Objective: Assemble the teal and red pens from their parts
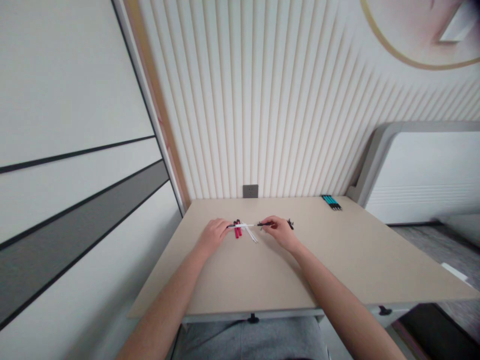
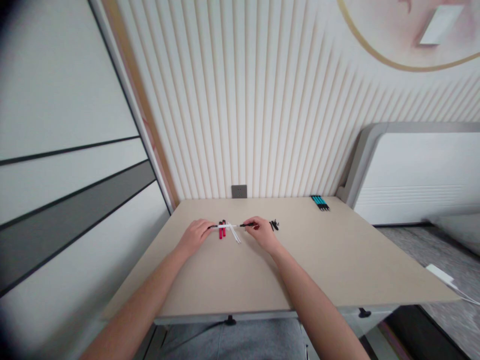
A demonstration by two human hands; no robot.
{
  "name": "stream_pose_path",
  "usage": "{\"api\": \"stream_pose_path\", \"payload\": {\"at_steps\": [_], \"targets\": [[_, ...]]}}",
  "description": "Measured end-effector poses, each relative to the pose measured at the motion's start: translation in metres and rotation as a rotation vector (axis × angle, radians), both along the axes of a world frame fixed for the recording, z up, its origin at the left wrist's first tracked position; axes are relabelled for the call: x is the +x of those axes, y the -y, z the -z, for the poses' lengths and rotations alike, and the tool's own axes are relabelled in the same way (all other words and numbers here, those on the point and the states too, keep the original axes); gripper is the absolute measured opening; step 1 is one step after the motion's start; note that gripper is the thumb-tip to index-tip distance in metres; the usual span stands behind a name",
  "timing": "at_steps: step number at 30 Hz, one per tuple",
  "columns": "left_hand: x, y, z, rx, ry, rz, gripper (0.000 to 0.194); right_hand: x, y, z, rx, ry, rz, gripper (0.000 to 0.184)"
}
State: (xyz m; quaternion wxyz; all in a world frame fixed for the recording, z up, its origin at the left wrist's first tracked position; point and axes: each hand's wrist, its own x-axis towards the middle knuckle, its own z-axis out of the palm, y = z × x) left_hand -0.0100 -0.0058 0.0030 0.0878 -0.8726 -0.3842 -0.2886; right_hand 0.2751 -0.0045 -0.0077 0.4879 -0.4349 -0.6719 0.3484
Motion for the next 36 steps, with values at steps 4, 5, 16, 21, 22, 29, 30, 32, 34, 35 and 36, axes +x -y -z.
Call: {"api": "stream_pose_path", "payload": {"at_steps": [4,5,16,21,22,29,30,32,34,35,36], "targets": [[0.006,0.003,-0.002,0.005,-0.042,0.055,0.025,-0.005,0.002,0.002,-0.031,0.012,-0.033,0.026],[0.007,0.004,-0.002,0.008,-0.058,0.069,0.025,-0.006,0.002,0.004,-0.034,0.012,-0.044,0.027],[0.013,0.006,-0.001,0.005,-0.071,0.098,0.024,-0.013,0.006,0.007,-0.142,-0.026,-0.214,0.034],[0.014,0.006,-0.001,-0.011,-0.037,0.087,0.023,-0.015,0.011,0.000,-0.140,-0.028,-0.245,0.039],[0.014,0.006,-0.001,-0.013,-0.028,0.078,0.023,-0.016,0.012,-0.001,-0.127,-0.033,-0.237,0.037],[0.013,0.006,0.000,-0.001,-0.004,0.093,0.023,-0.017,0.019,-0.006,-0.159,0.045,-0.196,0.038],[0.014,0.006,0.000,0.003,-0.009,0.098,0.023,-0.017,0.019,-0.006,-0.174,0.086,-0.183,0.046],[0.014,0.006,0.000,0.001,-0.024,0.106,0.022,-0.017,0.018,-0.005,-0.211,0.131,-0.163,0.060],[0.014,0.006,0.000,-0.009,-0.039,0.106,0.020,-0.016,0.017,-0.003,-0.216,0.131,-0.156,0.063],[0.014,0.006,0.000,-0.011,-0.044,0.101,0.020,-0.015,0.016,-0.003,-0.195,0.127,-0.155,0.058],[0.014,0.006,0.000,-0.011,-0.047,0.096,0.020,-0.015,0.015,-0.003,-0.161,0.128,-0.158,0.051]]}}
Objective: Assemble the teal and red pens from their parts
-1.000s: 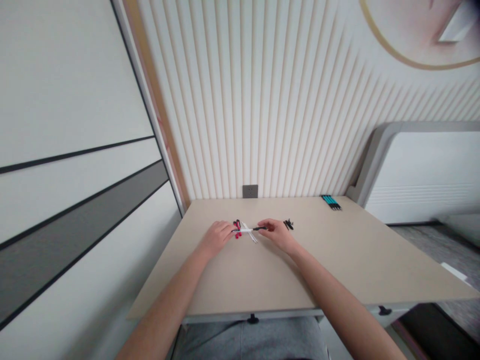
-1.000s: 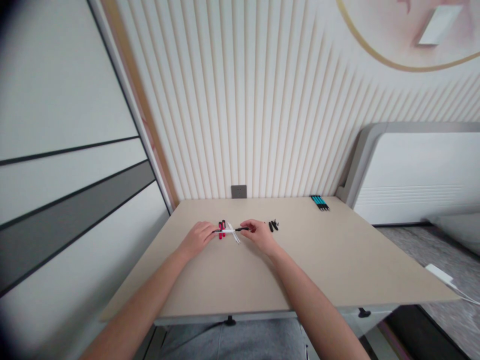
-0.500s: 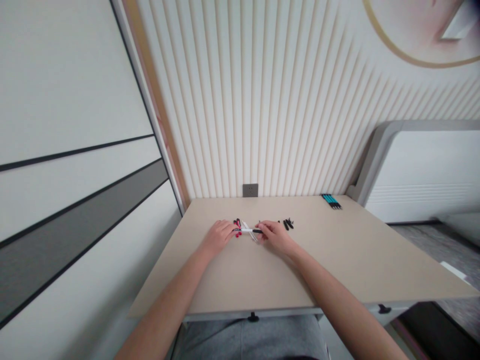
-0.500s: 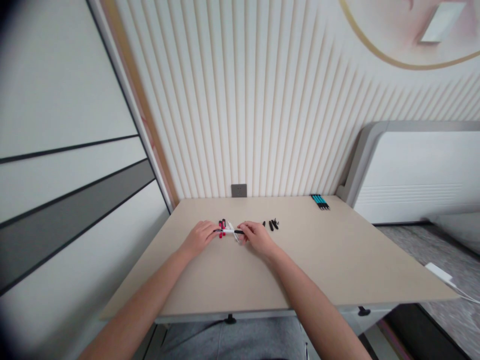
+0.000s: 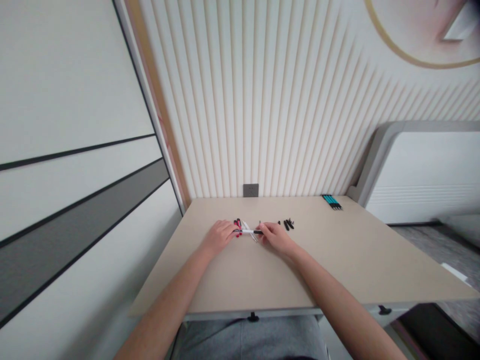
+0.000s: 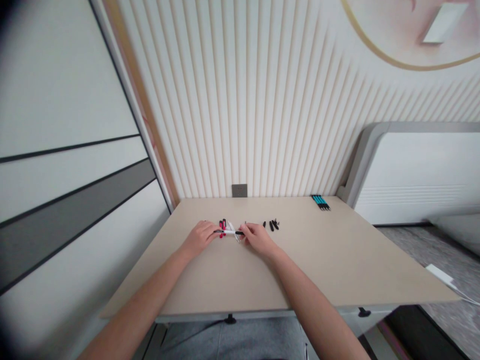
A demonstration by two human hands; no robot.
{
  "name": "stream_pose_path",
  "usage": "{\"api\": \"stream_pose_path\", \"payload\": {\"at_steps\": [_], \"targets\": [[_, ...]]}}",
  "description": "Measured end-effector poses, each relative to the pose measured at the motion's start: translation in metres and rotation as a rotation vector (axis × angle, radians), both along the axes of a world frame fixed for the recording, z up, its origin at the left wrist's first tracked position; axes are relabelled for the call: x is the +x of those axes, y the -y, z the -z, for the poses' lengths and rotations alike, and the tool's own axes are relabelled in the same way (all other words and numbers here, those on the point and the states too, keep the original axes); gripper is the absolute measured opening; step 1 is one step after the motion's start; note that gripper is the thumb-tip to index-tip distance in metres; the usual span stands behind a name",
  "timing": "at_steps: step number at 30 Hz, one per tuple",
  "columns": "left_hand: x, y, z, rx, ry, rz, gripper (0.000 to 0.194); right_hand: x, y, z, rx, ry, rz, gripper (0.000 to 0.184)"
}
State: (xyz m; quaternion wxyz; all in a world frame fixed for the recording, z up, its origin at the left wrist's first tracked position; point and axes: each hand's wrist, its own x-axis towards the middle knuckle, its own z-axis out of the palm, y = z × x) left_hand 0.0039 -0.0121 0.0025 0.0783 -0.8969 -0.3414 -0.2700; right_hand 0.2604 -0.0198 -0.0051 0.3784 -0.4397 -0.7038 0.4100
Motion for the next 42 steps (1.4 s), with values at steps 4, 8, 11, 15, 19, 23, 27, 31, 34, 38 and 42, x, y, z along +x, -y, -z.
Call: {"api": "stream_pose_path", "payload": {"at_steps": [4,8,11,15,19,23,27,31,34,38,42], "targets": [[-0.0015,-0.0004,0.0001,0.011,-0.001,-0.002,0.022,0.0017,0.0012,-0.0020,0.132,0.007,-0.035,0.037],[-0.0010,0.0002,-0.0005,0.006,-0.006,0.007,0.021,0.0021,0.0023,-0.0015,0.086,0.111,-0.006,0.041],[0.0000,0.0009,-0.0010,0.000,-0.004,0.010,0.021,0.0027,0.0010,0.0000,0.026,0.151,0.039,0.057],[-0.0008,0.0000,-0.0005,0.008,0.006,0.005,0.022,0.0036,0.0002,-0.0025,0.120,0.060,0.030,0.035],[-0.0027,-0.0019,0.0007,0.034,-0.004,-0.008,0.024,0.0045,0.0008,-0.0047,0.167,0.083,0.026,0.026],[-0.0027,-0.0018,0.0000,0.034,-0.016,-0.012,0.025,0.0047,0.0015,-0.0014,0.052,0.156,-0.021,0.047],[-0.0023,-0.0008,-0.0012,0.020,-0.023,-0.002,0.023,0.0046,0.0012,-0.0016,0.040,0.132,0.032,0.052],[-0.0034,-0.0015,-0.0008,0.030,-0.017,-0.009,0.023,0.0070,0.0010,-0.0076,0.217,0.083,0.039,0.036],[-0.0041,-0.0021,-0.0006,0.032,0.001,-0.003,0.022,0.0084,0.0017,-0.0091,0.236,0.113,0.017,0.025],[-0.0036,-0.0016,-0.0008,0.029,-0.004,-0.003,0.021,0.0080,0.0010,-0.0041,0.180,0.202,0.041,0.044],[-0.0033,-0.0010,-0.0012,0.030,-0.023,-0.004,0.023,0.0068,0.0000,-0.0016,0.180,0.193,0.066,0.045]]}}
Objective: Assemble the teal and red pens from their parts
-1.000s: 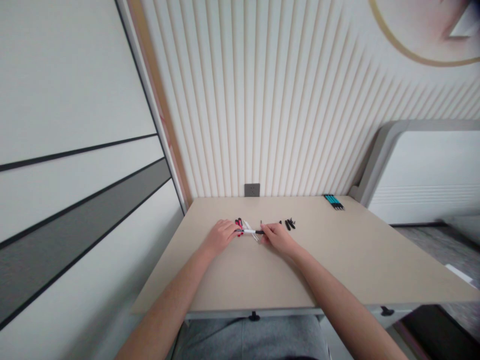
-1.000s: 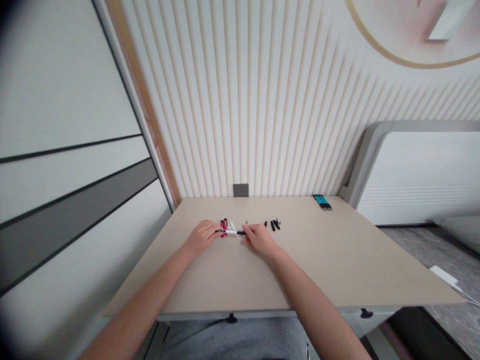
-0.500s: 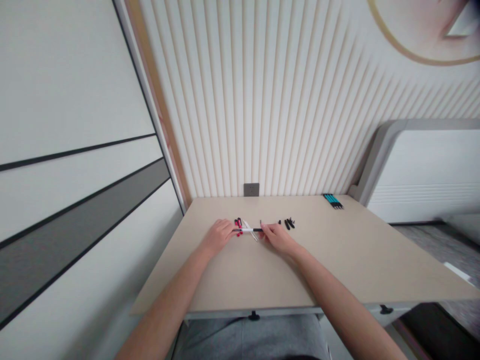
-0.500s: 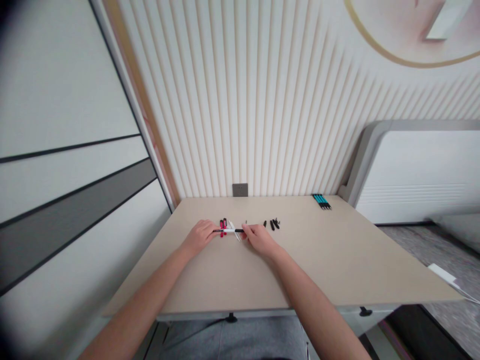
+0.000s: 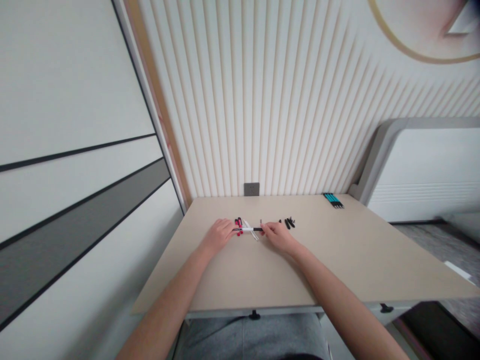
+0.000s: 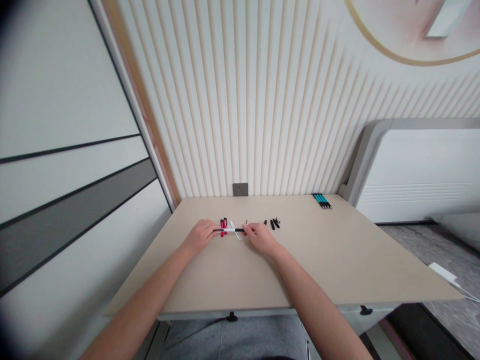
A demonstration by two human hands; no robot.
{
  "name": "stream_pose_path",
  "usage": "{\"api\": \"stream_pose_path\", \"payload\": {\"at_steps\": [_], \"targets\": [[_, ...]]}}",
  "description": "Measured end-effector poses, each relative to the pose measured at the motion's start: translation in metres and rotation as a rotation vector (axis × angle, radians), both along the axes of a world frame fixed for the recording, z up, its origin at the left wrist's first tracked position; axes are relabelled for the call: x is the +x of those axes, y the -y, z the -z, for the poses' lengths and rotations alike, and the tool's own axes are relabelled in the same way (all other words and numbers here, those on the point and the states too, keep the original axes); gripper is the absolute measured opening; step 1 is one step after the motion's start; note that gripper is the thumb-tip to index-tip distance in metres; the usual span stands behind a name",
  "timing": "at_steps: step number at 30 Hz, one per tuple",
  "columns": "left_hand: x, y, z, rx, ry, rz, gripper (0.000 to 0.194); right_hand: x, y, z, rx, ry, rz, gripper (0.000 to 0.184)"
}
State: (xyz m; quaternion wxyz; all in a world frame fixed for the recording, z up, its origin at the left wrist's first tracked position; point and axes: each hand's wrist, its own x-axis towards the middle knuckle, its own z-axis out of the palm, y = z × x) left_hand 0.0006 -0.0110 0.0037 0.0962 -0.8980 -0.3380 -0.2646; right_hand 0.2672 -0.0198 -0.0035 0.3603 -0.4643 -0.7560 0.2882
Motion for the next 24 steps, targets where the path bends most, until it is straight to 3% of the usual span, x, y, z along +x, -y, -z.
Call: {"api": "stream_pose_path", "payload": {"at_steps": [2,6,12,15,19,22,24], "targets": [[0.000,0.000,0.000,0.004,0.011,-0.003,0.023,0.000,0.000,-0.002,0.061,-0.024,-0.029,0.031],[-0.001,-0.001,-0.001,0.015,0.029,-0.002,0.023,0.002,0.001,-0.009,0.117,0.023,-0.079,0.024],[-0.002,-0.001,0.000,0.021,0.022,0.001,0.024,0.002,0.005,-0.007,0.101,0.102,-0.153,0.041],[-0.002,-0.002,0.001,0.014,0.006,0.001,0.025,0.001,0.003,-0.003,0.093,0.109,-0.120,0.045],[-0.001,-0.002,0.001,0.006,-0.001,0.000,0.025,0.015,-0.012,-0.002,0.228,0.140,0.090,0.039],[-0.001,-0.001,0.001,0.004,0.004,-0.004,0.023,0.046,-0.028,-0.004,0.250,0.249,0.380,0.030],[-0.001,-0.001,0.001,0.003,0.009,-0.002,0.022,0.072,-0.034,-0.004,0.239,0.407,0.493,0.027]]}}
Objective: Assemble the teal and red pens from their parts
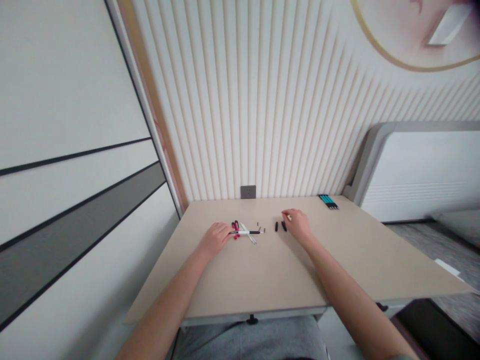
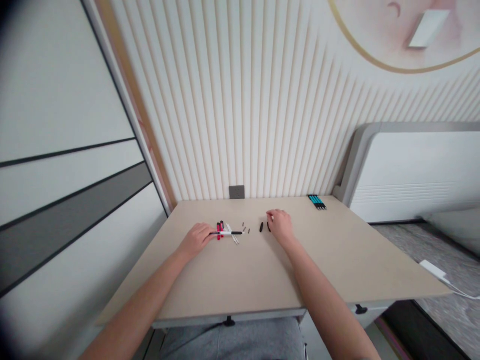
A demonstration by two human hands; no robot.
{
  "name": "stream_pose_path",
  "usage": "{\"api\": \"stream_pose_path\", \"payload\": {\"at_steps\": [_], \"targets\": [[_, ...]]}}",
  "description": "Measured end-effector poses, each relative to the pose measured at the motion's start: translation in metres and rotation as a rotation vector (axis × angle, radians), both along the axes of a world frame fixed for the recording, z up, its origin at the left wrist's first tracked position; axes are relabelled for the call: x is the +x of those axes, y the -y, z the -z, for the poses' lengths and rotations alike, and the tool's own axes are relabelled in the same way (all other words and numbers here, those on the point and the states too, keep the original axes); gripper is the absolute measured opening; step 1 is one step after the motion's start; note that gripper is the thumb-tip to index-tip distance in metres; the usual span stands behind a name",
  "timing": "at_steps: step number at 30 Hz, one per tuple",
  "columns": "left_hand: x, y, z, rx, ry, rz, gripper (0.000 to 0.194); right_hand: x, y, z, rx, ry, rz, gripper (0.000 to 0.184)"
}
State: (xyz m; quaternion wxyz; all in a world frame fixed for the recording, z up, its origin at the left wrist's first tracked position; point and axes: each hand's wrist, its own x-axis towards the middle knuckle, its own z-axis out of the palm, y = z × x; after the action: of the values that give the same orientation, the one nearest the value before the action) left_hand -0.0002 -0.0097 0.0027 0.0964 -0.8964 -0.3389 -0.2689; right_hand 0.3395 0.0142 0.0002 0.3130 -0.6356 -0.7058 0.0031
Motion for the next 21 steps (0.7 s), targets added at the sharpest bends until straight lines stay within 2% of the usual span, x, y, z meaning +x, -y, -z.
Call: {"api": "stream_pose_path", "payload": {"at_steps": [2,4,7,12,16,21], "targets": [[0.000,-0.001,0.000,-0.001,0.010,0.007,0.022,0.024,-0.001,0.004,-0.044,0.148,0.056,0.027],[0.000,-0.002,0.001,-0.001,0.019,0.017,0.022,0.039,0.003,0.010,-0.074,0.247,0.040,0.027],[0.001,-0.003,0.002,0.000,0.016,0.025,0.021,0.046,0.008,0.019,-0.105,0.277,0.004,0.029],[0.001,-0.003,0.003,-0.013,0.000,0.021,0.021,0.035,0.005,0.024,-0.133,0.232,0.007,0.030],[0.001,-0.004,0.004,-0.011,-0.022,0.018,0.021,0.037,0.002,0.022,-0.163,0.177,0.036,0.025],[0.001,-0.005,0.006,-0.005,-0.025,0.017,0.023,0.044,0.006,0.023,-0.157,-0.049,0.055,0.026]]}}
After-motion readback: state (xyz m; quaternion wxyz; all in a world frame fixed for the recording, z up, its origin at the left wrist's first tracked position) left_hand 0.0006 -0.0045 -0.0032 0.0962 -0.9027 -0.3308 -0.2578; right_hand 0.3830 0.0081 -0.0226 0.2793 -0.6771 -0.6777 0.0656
